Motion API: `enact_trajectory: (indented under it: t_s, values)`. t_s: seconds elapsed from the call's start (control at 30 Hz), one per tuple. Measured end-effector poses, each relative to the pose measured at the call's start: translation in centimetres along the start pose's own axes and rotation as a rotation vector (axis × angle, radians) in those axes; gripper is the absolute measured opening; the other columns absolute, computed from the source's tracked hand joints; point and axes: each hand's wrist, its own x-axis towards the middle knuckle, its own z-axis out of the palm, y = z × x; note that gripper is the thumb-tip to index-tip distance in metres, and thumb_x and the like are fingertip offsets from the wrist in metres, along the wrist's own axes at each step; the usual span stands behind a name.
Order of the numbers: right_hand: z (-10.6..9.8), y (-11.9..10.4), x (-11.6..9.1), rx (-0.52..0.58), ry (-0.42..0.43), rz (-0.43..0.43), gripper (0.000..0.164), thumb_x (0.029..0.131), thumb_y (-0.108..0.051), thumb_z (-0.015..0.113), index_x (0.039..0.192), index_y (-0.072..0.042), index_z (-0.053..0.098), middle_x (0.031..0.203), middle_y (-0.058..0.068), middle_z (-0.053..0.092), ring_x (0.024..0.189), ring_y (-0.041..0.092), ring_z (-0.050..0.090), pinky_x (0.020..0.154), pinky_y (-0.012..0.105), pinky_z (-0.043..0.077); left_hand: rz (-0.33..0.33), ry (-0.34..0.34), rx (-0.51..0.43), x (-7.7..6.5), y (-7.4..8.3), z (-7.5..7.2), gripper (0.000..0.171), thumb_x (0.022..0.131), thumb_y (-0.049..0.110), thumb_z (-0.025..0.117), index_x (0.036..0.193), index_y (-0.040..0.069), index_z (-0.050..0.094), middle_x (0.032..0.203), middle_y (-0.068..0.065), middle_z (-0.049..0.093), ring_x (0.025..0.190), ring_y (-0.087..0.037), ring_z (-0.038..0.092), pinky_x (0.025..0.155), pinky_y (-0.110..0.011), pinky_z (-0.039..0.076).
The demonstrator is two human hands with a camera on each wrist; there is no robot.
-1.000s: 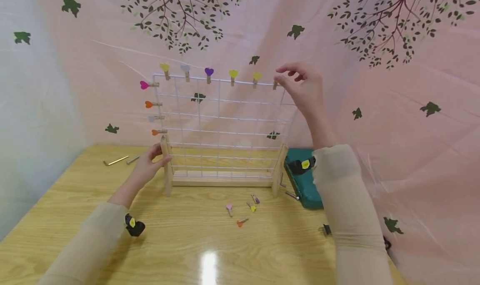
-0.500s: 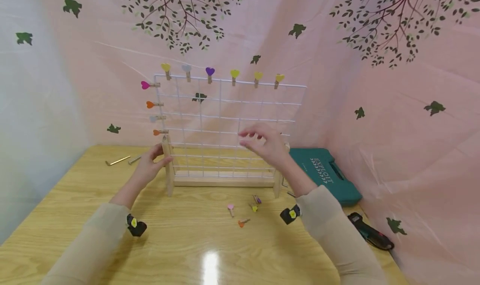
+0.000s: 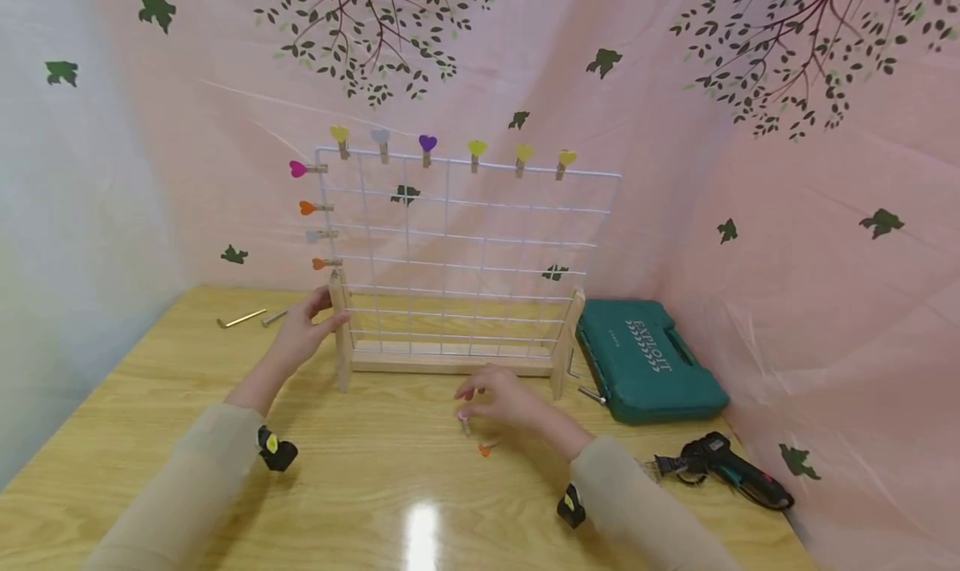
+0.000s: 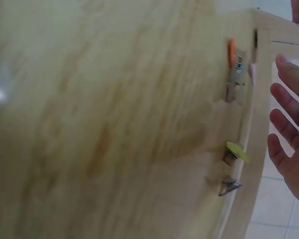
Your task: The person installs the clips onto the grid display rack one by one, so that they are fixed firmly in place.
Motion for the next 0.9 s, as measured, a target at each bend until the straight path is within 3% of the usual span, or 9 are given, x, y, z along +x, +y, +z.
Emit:
enact_trajectory:
  t_s: [0.17, 0.3, 0.53, 0.73, 0.9]
  values:
    - [1.0, 0.0, -0.1, 0.003, -0.144, 0.052, 0.021, 0.083, -0.025, 0.062, 0.1, -0.014, 0.065, 0.096, -0.007, 0.062, 0.089, 0.007, 0.053, 0.077, 0.025, 0.046, -0.026, -0.021, -0.017, -0.2, 1.1, -0.1, 0.056, 0.085, 0.021, 0.06, 0.133, 0.005, 0.037, 0.125, -0.021, 0.047, 0.119, -0.034, 0.04, 0.093, -0.053, 0.036]
    - [1.6, 0.2, 0.1, -0.012, -0.182, 0.096, 0.016, 0.084, -0.024, 0.062, 0.096, -0.014, 0.065, 0.09, -0.008, 0.059, 0.083, 0.004, 0.052, 0.073, 0.02, 0.045, -0.032, -0.032, -0.012, -0.8, 2.8, 0.0, 0.054, 0.086, 0.016, 0.059, 0.133, 0.001, 0.036, 0.125, -0.024, 0.046, 0.119, -0.037, 0.039, 0.094, -0.053, 0.036]
    - [1.8, 0.3, 0.2, 0.087, -0.172, 0.231, 0.012, 0.08, -0.026, 0.066, 0.081, -0.016, 0.06, 0.074, -0.01, 0.056, 0.066, 0.002, 0.05, 0.058, 0.018, 0.044, -0.014, -0.014, 0.009, 0.1, 0.3, 0.0, 0.06, 0.083, 0.033, 0.061, 0.133, 0.008, 0.038, 0.125, -0.017, 0.049, 0.119, -0.031, 0.041, 0.093, -0.051, 0.038]
    - [1.1, -0.1, 0.4, 0.112, -0.188, 0.216, 0.012, 0.077, -0.024, 0.069, 0.074, -0.017, 0.06, 0.069, -0.009, 0.057, 0.063, 0.002, 0.049, 0.056, 0.017, 0.043, -0.02, -0.017, 0.006, 0.2, 0.4, 0.0, 0.06, 0.083, 0.033, 0.061, 0.133, 0.01, 0.038, 0.126, -0.016, 0.048, 0.119, -0.031, 0.041, 0.095, -0.051, 0.036]
    - [-1.0, -1.1, 0.7, 0.152, -0.206, 0.212, 0.011, 0.076, -0.022, 0.07, 0.071, -0.018, 0.062, 0.065, -0.008, 0.061, 0.059, 0.009, 0.057, 0.053, 0.023, 0.048, -0.024, -0.016, 0.0, 0.1, 0.3, -0.1, 0.061, 0.083, 0.034, 0.061, 0.134, 0.01, 0.038, 0.126, -0.016, 0.048, 0.12, -0.031, 0.04, 0.095, -0.051, 0.036]
